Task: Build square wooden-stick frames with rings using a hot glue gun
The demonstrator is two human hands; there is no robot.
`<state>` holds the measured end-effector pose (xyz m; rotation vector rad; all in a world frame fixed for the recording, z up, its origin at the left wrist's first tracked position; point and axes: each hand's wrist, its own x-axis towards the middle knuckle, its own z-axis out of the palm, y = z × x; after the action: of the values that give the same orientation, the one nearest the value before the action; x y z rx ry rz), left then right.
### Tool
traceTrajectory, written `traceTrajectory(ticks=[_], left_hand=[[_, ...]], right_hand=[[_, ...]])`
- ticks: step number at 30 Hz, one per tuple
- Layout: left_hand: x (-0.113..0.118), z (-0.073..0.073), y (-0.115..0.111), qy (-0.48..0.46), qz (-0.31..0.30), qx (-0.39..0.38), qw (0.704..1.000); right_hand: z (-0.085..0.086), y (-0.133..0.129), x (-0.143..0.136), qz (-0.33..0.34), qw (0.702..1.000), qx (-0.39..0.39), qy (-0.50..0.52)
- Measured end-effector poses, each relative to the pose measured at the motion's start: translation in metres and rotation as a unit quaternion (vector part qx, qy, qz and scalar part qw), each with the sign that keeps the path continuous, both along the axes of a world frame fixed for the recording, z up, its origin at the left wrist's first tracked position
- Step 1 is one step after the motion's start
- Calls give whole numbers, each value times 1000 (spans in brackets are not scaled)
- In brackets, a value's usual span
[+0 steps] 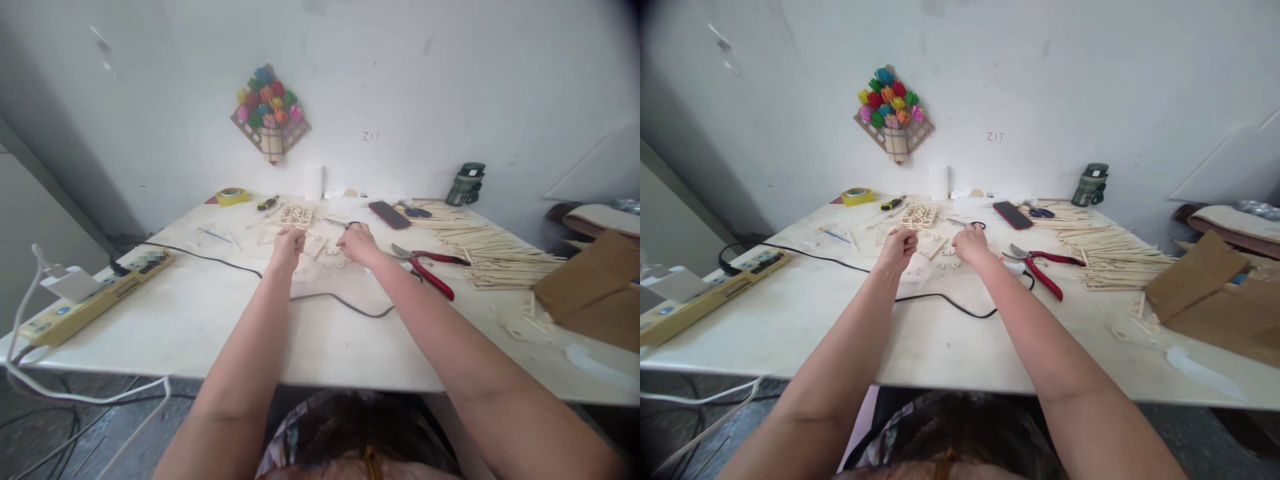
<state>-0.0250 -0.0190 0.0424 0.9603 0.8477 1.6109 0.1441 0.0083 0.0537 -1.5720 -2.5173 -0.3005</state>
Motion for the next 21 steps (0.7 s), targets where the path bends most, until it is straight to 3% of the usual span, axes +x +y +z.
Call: traceTrajectory(ticks=[5,17,21], left_hand=[[2,-7,0,13,-10,0,1000],[3,-15,6,51,-2,-65,997],[4,-19,6,92,-16,-57,994]], right_hand=[[-10,3,-5,19,1000,2,-19],[-11,12,3,4,1000,23,-19],[-10,17,13,-29,998,47,7]])
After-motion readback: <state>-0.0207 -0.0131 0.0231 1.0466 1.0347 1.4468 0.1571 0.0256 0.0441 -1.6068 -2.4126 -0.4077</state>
